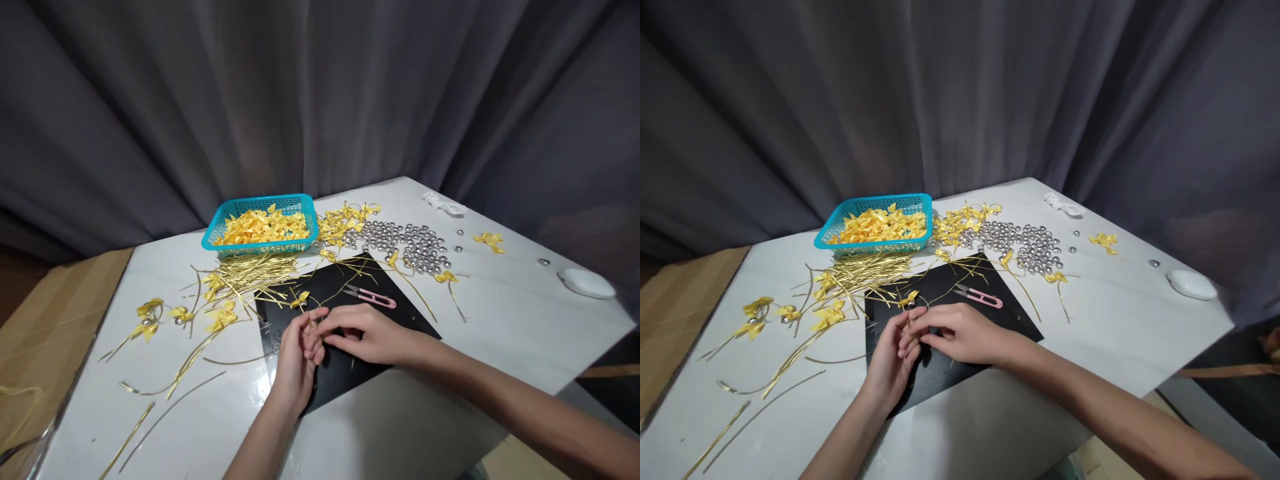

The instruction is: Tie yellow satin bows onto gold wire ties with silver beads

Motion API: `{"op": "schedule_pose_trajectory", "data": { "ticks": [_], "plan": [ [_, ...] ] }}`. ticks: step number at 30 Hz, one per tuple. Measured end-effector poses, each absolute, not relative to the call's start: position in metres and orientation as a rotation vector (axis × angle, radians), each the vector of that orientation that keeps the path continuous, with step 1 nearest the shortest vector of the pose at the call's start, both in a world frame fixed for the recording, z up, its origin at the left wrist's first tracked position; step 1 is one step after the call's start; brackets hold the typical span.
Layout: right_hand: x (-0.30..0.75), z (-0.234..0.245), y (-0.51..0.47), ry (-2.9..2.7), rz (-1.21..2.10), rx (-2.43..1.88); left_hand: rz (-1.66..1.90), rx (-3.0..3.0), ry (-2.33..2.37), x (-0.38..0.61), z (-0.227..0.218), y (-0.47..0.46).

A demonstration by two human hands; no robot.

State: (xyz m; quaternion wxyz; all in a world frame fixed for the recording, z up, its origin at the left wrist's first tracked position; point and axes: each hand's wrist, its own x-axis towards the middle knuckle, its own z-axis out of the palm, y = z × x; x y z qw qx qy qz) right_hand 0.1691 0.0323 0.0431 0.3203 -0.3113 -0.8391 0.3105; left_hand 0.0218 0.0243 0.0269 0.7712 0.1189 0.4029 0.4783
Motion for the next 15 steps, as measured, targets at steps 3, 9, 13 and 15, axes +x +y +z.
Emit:
{"op": "schedule_pose_trajectory", "data": {
  "ticks": [3, 9, 13, 15],
  "plan": [
    [0.17, 0.044, 0.035, -2.268, 0.812, -0.755, 1.004, 0.21, 0.861, 0.02, 0.025, 0.026],
    [0.166, 0.047, 0.039, -2.36, 0.804, -0.713, 0.98, 0.153, 0.877, 0.018, 0.019, 0.026],
    [0.161, 0.045, 0.038, -2.328, 0.827, -0.708, 0.968, 0.132, 0.871, 0.019, 0.018, 0.026],
    [0.157, 0.043, 0.037, -2.177, 0.926, -0.696, 0.963, 0.125, 0.842, 0.018, 0.019, 0.026]
  ]
}}
